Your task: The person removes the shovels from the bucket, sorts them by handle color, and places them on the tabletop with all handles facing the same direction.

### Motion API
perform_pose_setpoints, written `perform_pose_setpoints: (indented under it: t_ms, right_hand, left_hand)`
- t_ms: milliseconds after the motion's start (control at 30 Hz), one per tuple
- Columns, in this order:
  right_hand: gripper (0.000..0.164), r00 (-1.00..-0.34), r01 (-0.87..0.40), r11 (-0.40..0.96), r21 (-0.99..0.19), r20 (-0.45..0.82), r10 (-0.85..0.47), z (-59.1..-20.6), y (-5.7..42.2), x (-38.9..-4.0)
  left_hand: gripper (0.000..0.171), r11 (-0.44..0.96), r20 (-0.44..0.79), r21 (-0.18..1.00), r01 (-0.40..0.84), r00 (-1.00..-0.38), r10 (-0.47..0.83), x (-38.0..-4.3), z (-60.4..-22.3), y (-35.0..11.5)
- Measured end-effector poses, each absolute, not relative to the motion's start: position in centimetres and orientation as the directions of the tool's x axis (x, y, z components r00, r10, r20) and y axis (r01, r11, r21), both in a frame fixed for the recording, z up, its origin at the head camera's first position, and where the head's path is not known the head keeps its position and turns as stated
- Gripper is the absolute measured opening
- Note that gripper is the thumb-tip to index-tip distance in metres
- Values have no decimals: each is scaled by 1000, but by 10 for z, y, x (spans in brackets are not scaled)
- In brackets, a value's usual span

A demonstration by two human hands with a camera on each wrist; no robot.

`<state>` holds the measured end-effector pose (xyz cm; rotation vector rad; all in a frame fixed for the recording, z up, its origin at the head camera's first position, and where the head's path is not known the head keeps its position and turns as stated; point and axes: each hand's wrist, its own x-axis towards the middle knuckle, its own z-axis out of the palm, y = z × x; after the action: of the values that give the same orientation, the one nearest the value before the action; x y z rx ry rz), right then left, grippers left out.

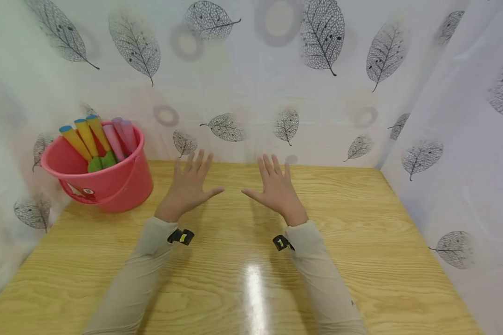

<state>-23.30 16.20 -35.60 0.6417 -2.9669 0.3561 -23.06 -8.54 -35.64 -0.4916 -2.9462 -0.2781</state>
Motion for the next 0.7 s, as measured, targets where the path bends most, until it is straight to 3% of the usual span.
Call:
perform_pose_setpoints:
  t_ms: [367,700]
  right_hand:
    - [94,-873,-487,845,-222,148,-464,-347,144,-242]
    - [90,-831,-555,813,-173,147,-536,-335,111,-247]
  left_hand:
    - [90,942,245,96,321,-925,290,-224,-349,-111]
    - [77,946,341,145,289,-912,227,-212,-343,-137]
